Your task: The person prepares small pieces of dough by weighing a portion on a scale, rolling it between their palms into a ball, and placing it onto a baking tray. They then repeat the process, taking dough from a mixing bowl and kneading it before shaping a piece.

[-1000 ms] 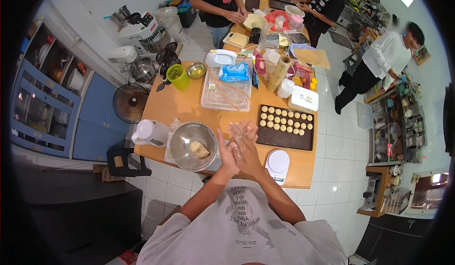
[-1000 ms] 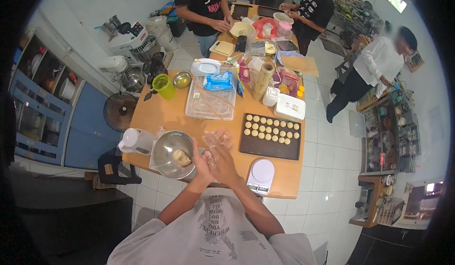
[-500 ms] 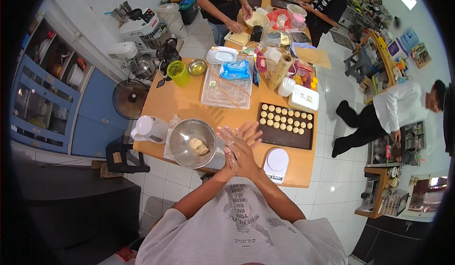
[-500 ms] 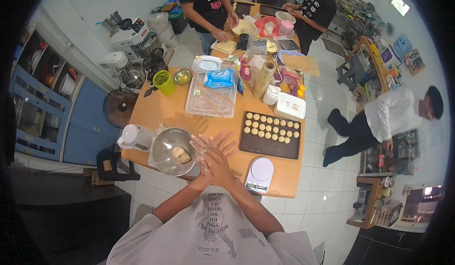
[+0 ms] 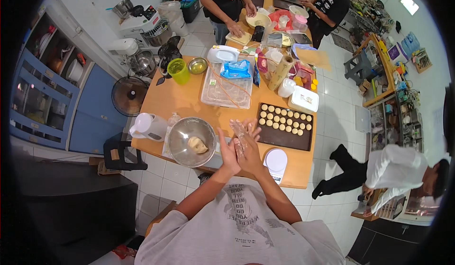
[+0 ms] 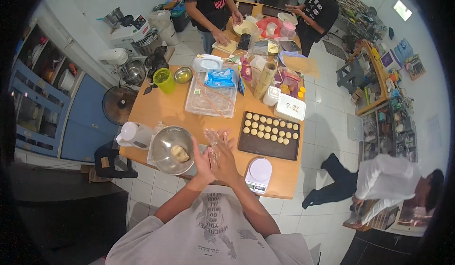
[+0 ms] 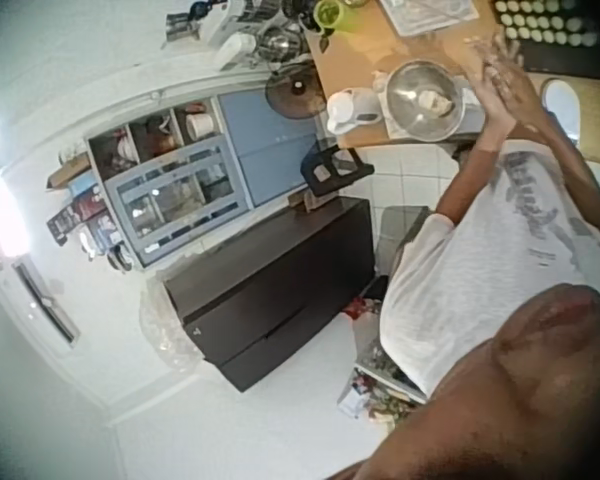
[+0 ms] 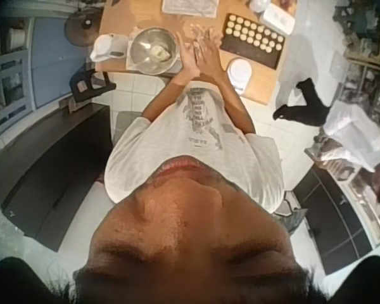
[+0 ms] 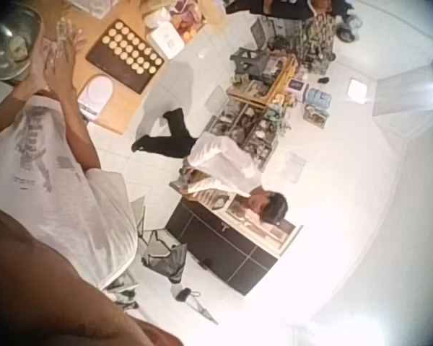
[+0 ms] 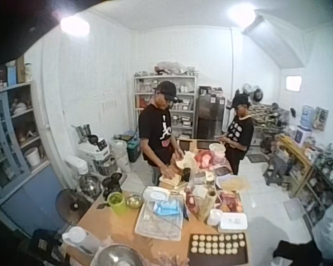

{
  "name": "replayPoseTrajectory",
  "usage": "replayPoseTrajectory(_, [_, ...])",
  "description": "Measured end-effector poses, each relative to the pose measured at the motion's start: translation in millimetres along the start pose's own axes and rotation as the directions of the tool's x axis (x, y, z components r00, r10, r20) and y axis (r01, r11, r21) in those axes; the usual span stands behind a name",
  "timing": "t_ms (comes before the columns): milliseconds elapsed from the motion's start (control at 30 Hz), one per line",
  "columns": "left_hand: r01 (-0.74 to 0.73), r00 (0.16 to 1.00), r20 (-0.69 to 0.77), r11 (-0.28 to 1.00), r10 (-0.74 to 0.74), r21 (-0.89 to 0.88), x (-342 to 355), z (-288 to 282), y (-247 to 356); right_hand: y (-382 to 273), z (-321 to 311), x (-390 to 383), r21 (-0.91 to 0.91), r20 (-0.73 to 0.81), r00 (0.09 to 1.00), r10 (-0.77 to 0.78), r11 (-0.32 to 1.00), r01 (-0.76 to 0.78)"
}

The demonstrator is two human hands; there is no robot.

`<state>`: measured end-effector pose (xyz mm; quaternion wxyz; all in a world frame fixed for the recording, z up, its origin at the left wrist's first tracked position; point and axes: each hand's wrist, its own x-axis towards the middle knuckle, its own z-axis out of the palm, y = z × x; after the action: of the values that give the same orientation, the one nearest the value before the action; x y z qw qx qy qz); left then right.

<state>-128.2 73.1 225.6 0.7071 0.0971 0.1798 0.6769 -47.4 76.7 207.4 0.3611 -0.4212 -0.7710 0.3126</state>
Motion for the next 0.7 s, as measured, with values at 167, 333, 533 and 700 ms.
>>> replayPoseTrajectory(167, [-0.01, 1.0, 0.004, 1.0, 0.009, 0.023, 1, -21, -9, -13, -5, 2, 0.189, 0.027, 0.984, -0.178, 0.967, 0.17])
replayPoseTrajectory(333, [0.079, 0.997, 0.0, 0.99, -0.079, -0.119, -10, -14, -13, 12, 14, -5, 0.061, 0.0, 1.0, 0.019, 0.998, -0.019])
replayPoseTrajectory(533, [-0.012, 0.998, 0.062, 0.998, 0.015, -0.055, 3, -27, -18, -51, 4, 6, -0.665, 0.1, 0.993, 0.057, 0.747, 0.024])
replayPoseTrajectory(700, [0.026, 1.0, 0.013, 0.999, -0.025, -0.038, -2, -9, -8, 11, -15, 1, 0.077, 0.034, 0.993, -0.114, 0.991, 0.111])
